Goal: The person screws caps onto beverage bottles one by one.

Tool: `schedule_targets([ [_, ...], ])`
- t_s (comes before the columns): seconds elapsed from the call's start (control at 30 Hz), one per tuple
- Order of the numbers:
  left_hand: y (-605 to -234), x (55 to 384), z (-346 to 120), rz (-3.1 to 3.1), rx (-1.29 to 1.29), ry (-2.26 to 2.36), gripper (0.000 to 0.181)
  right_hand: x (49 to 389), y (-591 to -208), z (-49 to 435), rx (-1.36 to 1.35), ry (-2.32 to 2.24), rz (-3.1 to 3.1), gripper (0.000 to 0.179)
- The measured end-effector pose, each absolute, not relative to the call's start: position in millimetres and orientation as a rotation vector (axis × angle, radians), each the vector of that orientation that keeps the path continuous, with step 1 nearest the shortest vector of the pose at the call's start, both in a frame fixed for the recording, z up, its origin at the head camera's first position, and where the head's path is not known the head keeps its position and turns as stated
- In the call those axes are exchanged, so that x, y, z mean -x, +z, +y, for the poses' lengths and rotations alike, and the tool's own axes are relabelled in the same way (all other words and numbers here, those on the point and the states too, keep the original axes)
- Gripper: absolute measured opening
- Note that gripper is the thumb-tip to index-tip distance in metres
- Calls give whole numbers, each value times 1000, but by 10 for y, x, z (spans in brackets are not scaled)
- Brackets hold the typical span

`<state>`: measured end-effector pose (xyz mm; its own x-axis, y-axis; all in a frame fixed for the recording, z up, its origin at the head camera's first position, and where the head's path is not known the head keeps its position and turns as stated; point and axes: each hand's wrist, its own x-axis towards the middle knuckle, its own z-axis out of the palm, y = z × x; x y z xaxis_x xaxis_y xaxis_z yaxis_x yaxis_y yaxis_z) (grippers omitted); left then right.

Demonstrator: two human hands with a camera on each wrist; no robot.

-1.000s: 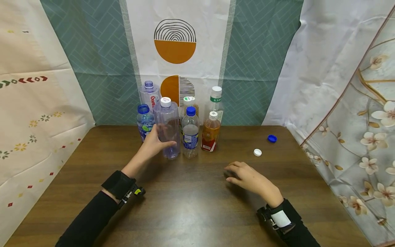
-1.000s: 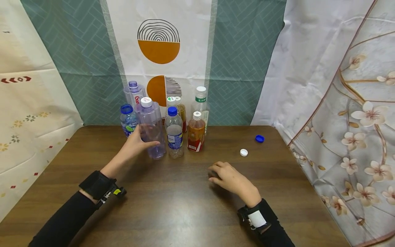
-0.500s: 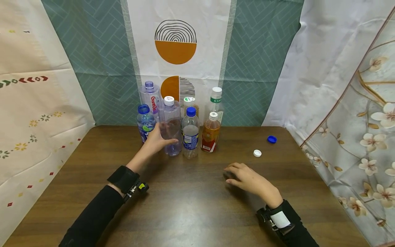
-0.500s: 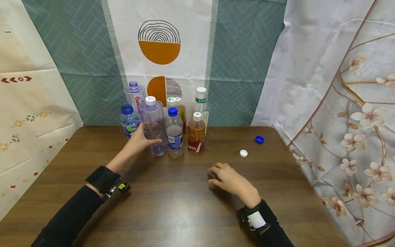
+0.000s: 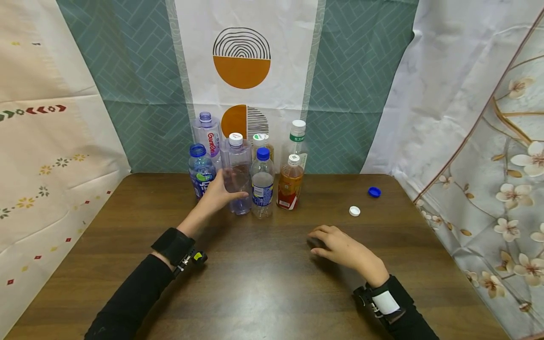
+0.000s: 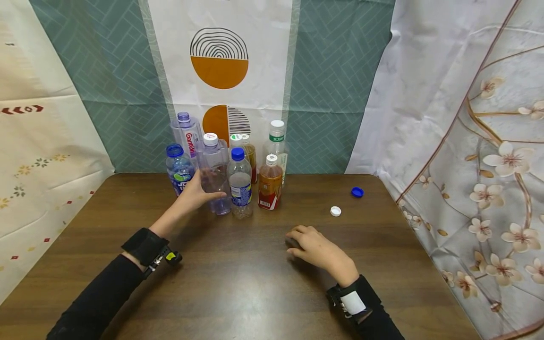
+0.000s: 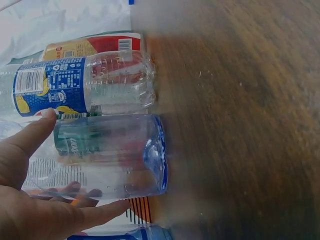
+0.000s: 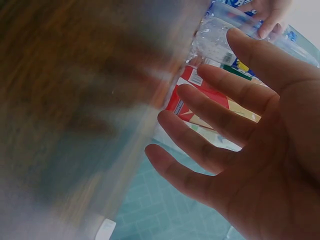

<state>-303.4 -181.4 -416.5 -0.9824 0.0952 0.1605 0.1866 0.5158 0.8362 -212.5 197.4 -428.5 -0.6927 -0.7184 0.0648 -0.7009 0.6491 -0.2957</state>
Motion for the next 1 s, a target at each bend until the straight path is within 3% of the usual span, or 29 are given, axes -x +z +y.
schedule_targets([
  [0.53,-4165,2877,-1877,-2812,253,-1438,105,2119,-4281,1973,1179,-447,2773,41],
  [1.0,-4085,2413,-2347,-2923,227,-1294,80,2119,-4279,1977,1197,-443,2761,42],
])
